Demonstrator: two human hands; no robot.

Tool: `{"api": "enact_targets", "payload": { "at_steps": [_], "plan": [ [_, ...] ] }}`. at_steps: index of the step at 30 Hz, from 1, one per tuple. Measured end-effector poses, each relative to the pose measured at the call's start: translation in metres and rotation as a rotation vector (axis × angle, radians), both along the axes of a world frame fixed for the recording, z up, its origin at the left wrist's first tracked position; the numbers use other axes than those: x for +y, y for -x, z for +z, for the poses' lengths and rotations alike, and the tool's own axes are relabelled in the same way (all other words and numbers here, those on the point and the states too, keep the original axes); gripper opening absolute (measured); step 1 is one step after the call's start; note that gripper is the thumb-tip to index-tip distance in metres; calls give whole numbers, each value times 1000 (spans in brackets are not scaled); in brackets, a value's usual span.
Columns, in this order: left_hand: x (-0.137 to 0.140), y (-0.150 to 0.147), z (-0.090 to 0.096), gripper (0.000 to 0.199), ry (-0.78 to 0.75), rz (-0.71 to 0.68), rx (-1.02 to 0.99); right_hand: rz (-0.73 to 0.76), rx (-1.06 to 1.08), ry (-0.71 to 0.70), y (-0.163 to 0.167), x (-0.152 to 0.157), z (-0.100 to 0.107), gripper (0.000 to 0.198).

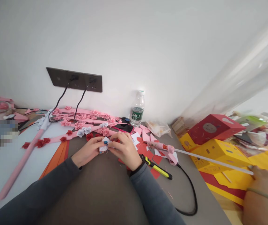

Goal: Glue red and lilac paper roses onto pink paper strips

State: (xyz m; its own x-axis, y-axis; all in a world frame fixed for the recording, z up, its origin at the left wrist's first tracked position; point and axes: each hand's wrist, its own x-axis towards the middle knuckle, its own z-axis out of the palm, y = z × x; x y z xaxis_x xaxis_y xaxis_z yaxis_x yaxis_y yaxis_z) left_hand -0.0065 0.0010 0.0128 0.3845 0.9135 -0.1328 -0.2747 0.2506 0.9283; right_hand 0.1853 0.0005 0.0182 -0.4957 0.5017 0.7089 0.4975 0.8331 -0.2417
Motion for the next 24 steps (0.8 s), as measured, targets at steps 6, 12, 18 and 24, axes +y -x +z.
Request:
{"api": "enact_targets", "payload": {
  "at_steps": [6,12,18,24],
  "plan": [
    [0,0,-2,44,-20,6,-9,-2,-18,13,3,-3,1,9],
    [-2,2,-1,48,-43,-5,3,33,56,87,4,-4,-1,10],
    [-3,2,-3,40,-170,30,80,-13,251,323,10,-7,-5,10],
    [-4,2,0,35,-258,36,157,-44,389,435,12,-5,-5,11]
  ]
}}
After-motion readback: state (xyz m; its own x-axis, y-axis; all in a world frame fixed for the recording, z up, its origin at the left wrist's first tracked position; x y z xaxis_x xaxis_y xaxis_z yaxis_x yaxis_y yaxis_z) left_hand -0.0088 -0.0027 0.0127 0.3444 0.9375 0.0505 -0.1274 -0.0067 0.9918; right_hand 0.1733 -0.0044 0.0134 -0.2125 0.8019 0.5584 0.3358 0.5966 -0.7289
